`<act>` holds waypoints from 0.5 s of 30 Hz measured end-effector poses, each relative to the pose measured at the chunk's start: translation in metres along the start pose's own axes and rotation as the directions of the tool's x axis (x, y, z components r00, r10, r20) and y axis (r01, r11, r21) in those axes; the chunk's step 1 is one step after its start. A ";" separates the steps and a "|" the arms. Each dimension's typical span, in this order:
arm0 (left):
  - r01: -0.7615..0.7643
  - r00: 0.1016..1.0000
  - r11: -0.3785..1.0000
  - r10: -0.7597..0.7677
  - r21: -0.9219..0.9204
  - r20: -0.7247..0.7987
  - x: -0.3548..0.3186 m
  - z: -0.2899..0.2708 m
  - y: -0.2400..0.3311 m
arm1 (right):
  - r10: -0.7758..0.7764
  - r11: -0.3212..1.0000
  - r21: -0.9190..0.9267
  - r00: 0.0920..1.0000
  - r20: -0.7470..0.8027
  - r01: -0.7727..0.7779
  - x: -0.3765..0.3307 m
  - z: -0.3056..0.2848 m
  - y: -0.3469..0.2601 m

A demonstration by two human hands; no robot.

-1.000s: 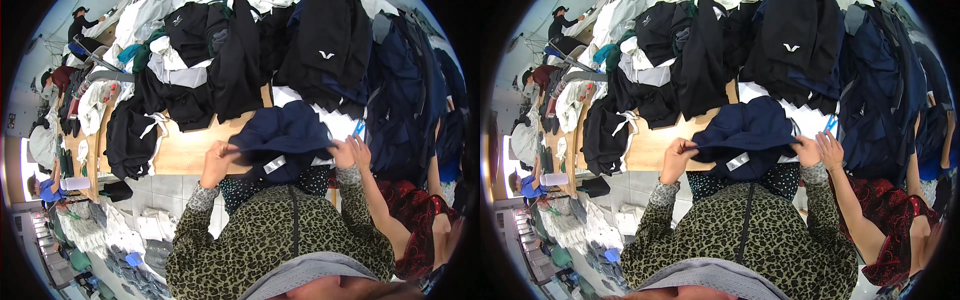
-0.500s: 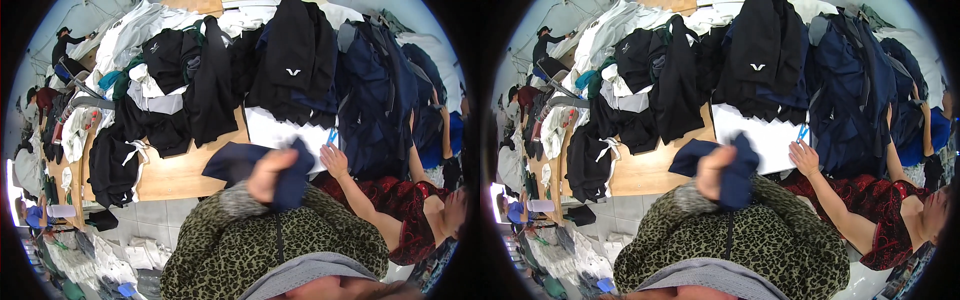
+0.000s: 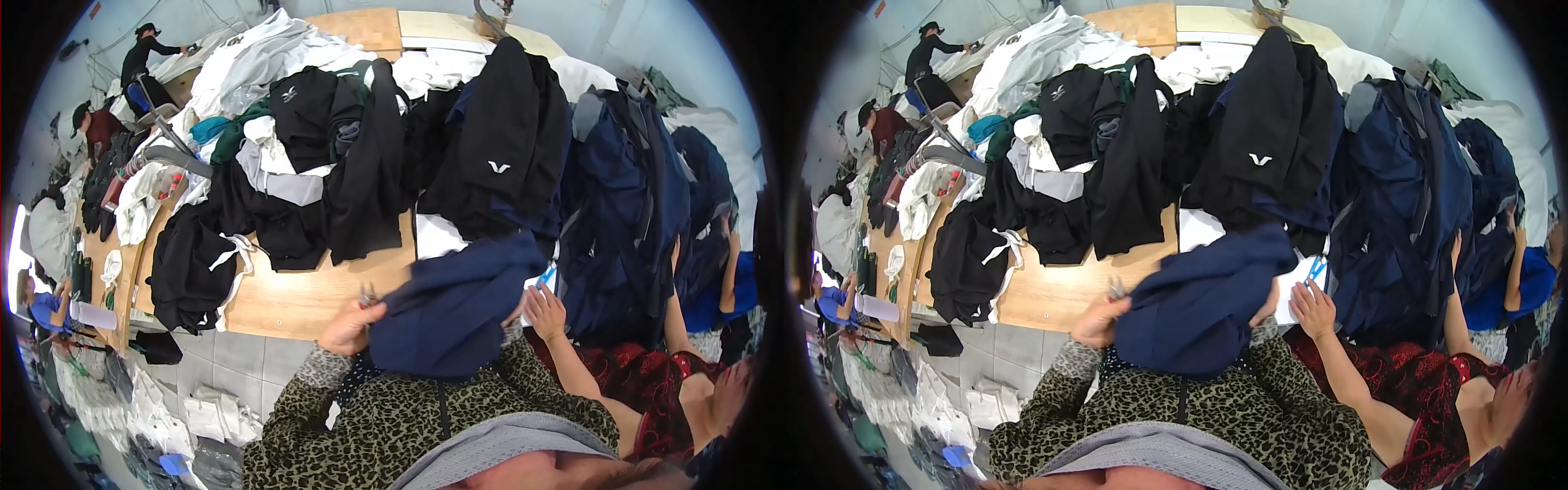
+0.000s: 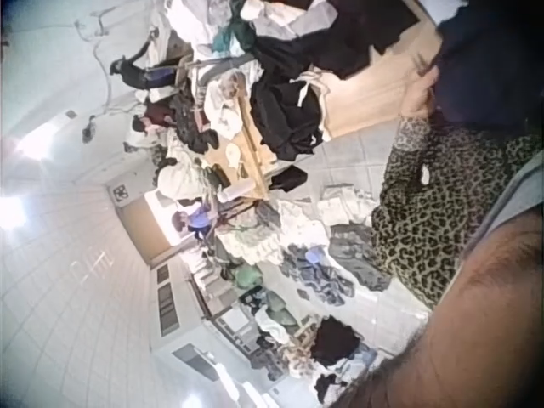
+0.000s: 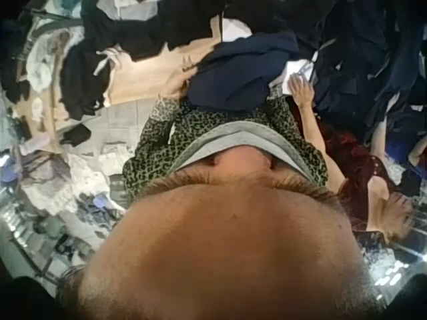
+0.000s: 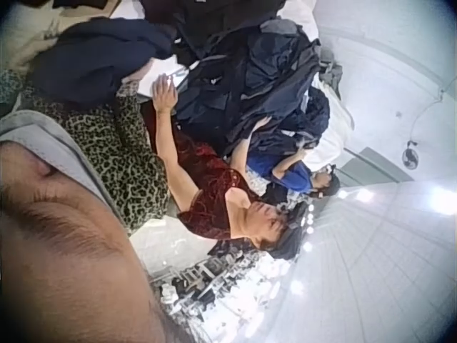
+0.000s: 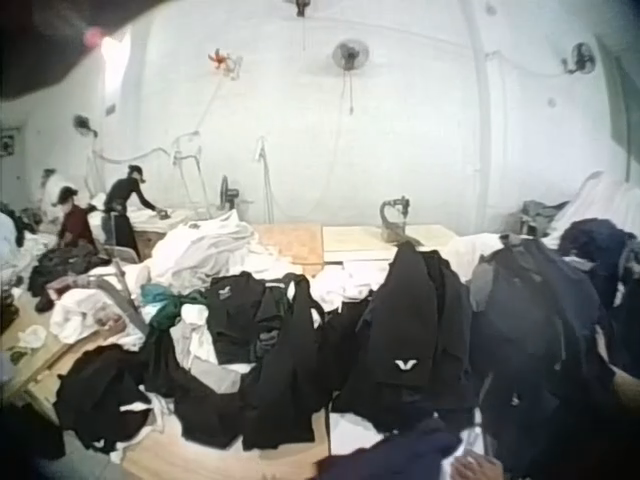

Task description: Trimming loose threads and inspecting seams on manufactured garments using thread nippers.

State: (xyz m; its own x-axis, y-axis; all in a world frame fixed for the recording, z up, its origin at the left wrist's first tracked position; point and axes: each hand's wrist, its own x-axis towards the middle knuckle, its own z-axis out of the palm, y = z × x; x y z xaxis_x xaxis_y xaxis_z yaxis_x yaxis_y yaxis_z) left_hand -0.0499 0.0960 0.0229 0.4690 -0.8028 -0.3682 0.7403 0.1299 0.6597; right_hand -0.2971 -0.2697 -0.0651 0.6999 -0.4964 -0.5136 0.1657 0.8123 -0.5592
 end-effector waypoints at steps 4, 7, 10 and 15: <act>0.155 0.988 0.958 -0.155 -0.241 0.016 0.051 0.014 -0.034 | 0.055 0.995 0.075 0.993 0.104 -0.063 0.039 -0.058 -0.004; 0.012 0.995 0.964 -0.038 -0.265 -0.094 0.074 0.045 -0.013 | 0.205 0.977 -0.147 0.867 0.455 -0.154 0.060 0.014 0.014; -0.254 0.967 0.967 0.255 -0.027 0.021 0.110 -0.081 0.090 | 0.712 0.689 -0.721 0.115 0.693 0.073 -0.018 0.246 0.026; -0.695 0.661 0.307 -0.084 0.650 0.746 -0.002 0.061 0.204 | 0.959 -0.285 -0.303 0.272 -0.086 0.909 -0.027 0.267 -0.009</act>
State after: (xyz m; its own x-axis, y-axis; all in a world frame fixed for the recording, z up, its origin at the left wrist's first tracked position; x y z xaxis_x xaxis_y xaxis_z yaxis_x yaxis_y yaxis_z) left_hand 0.0710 0.0886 0.1982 -0.1113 -0.9754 0.1903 -0.4119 0.2195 0.8844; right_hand -0.1322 -0.1817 0.1278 0.2890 0.6174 -0.7316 0.3789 -0.7756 -0.5048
